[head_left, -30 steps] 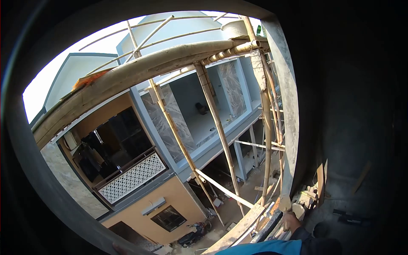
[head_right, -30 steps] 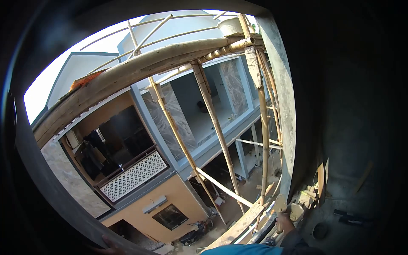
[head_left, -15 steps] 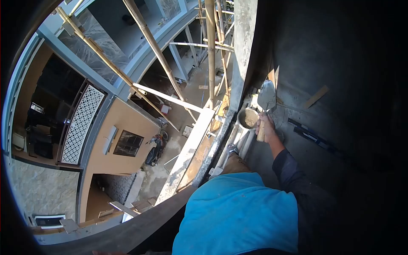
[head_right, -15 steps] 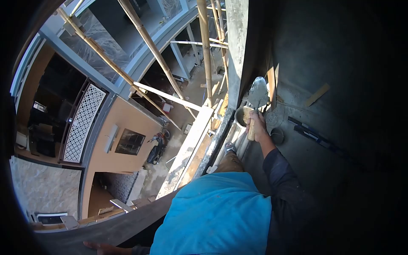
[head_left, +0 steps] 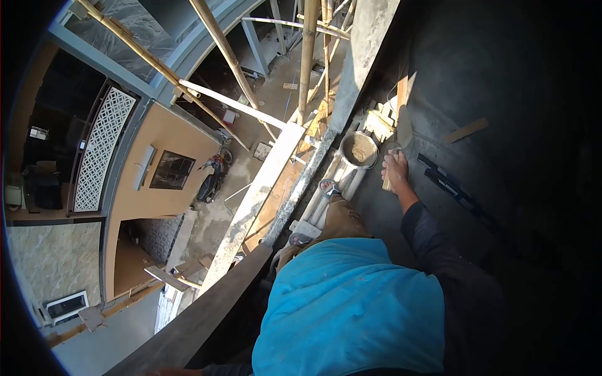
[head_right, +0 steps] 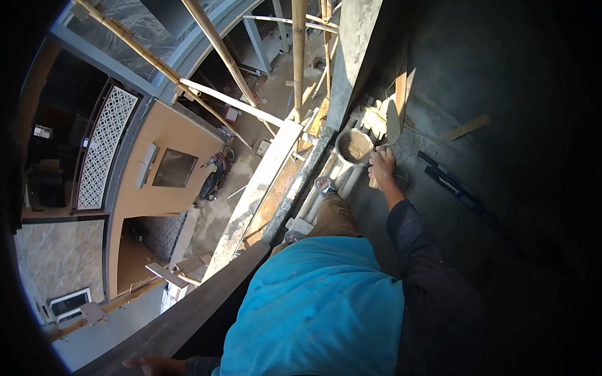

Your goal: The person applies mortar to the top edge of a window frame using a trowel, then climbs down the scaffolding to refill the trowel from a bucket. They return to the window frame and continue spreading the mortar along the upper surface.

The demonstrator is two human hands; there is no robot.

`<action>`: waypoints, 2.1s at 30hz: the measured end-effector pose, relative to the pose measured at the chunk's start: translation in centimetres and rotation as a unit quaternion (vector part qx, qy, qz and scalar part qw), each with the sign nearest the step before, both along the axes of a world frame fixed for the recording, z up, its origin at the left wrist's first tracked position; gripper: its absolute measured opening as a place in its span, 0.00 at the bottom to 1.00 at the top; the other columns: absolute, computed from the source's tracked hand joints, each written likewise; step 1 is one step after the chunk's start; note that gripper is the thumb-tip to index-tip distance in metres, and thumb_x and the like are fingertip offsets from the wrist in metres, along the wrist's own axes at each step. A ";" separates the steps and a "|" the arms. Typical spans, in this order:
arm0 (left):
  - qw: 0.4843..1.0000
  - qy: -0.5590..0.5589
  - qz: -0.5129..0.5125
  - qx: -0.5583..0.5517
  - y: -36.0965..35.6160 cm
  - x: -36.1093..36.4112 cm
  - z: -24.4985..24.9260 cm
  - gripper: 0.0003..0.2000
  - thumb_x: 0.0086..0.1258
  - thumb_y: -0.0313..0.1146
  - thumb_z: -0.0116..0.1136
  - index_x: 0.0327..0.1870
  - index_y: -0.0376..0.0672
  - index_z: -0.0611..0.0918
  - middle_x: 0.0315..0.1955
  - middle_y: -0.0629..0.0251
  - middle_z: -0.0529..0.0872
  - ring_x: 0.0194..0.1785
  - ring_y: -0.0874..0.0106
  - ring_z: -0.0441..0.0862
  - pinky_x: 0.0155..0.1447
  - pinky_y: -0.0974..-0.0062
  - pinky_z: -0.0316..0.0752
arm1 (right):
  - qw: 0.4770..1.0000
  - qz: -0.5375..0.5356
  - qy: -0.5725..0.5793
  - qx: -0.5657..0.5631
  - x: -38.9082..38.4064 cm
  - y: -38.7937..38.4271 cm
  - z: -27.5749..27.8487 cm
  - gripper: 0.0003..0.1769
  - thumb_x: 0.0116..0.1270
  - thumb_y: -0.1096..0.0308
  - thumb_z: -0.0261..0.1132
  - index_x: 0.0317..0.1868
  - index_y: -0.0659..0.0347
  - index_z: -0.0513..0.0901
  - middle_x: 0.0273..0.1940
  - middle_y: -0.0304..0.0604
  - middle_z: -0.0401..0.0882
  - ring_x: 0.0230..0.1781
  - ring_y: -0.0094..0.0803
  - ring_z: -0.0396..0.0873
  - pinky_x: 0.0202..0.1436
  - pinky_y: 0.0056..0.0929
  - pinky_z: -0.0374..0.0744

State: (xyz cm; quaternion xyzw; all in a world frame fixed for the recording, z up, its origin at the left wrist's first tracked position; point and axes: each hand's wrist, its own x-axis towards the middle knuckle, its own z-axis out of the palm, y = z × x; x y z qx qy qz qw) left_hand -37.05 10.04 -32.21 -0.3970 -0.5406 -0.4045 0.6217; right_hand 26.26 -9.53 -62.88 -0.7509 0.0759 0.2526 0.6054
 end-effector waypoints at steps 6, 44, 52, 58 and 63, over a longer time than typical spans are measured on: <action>0.847 -0.027 -0.047 -0.529 4.4 16.3 -18.5 0.35 0.62 0.61 0.60 0.68 0.57 0.69 0.69 0.57 0.66 0.74 0.47 0.52 0.72 0.40 0.45 | 0.985 0.020 0.120 -0.124 3.7 -2.2 -9.3 0.12 0.64 0.63 0.60 0.47 0.51 0.71 0.26 0.35 0.71 0.16 0.25 0.70 0.17 0.28 0.73; 0.272 -0.038 0.231 -0.933 -10.1 31.2 -49.0 0.54 0.50 0.63 0.66 0.72 0.38 0.55 0.62 0.47 0.69 0.63 0.49 0.69 0.65 0.53 0.64 | 0.906 0.167 0.215 -0.324 18.2 1.2 -54.2 0.24 0.69 0.58 0.58 0.60 0.63 0.71 0.28 0.50 0.78 0.20 0.39 0.78 0.24 0.37 0.79; 0.290 -0.024 0.236 -0.927 -10.6 31.7 -49.1 0.53 0.48 0.62 0.68 0.72 0.40 0.57 0.60 0.50 0.71 0.61 0.51 0.71 0.63 0.53 0.65 | 0.916 0.123 0.251 -0.287 17.8 0.7 -55.1 0.27 0.69 0.57 0.59 0.66 0.53 0.67 0.26 0.42 0.74 0.15 0.32 0.73 0.17 0.34 0.75; 0.300 -0.009 0.230 -0.926 -10.9 31.4 -49.2 0.54 0.46 0.63 0.68 0.72 0.41 0.58 0.59 0.50 0.72 0.59 0.52 0.72 0.61 0.54 0.67 | 0.936 0.032 0.300 -0.180 17.9 1.6 -57.0 0.21 0.69 0.61 0.60 0.60 0.52 0.69 0.31 0.42 0.73 0.17 0.33 0.72 0.19 0.34 0.76; 0.303 -0.007 0.236 -0.923 -11.0 31.8 -49.2 0.54 0.45 0.63 0.69 0.72 0.41 0.58 0.59 0.50 0.72 0.59 0.52 0.72 0.61 0.54 0.67 | 0.935 0.010 0.301 -0.187 17.3 3.0 -56.6 0.17 0.67 0.65 0.61 0.55 0.52 0.70 0.30 0.41 0.71 0.19 0.34 0.72 0.20 0.34 0.76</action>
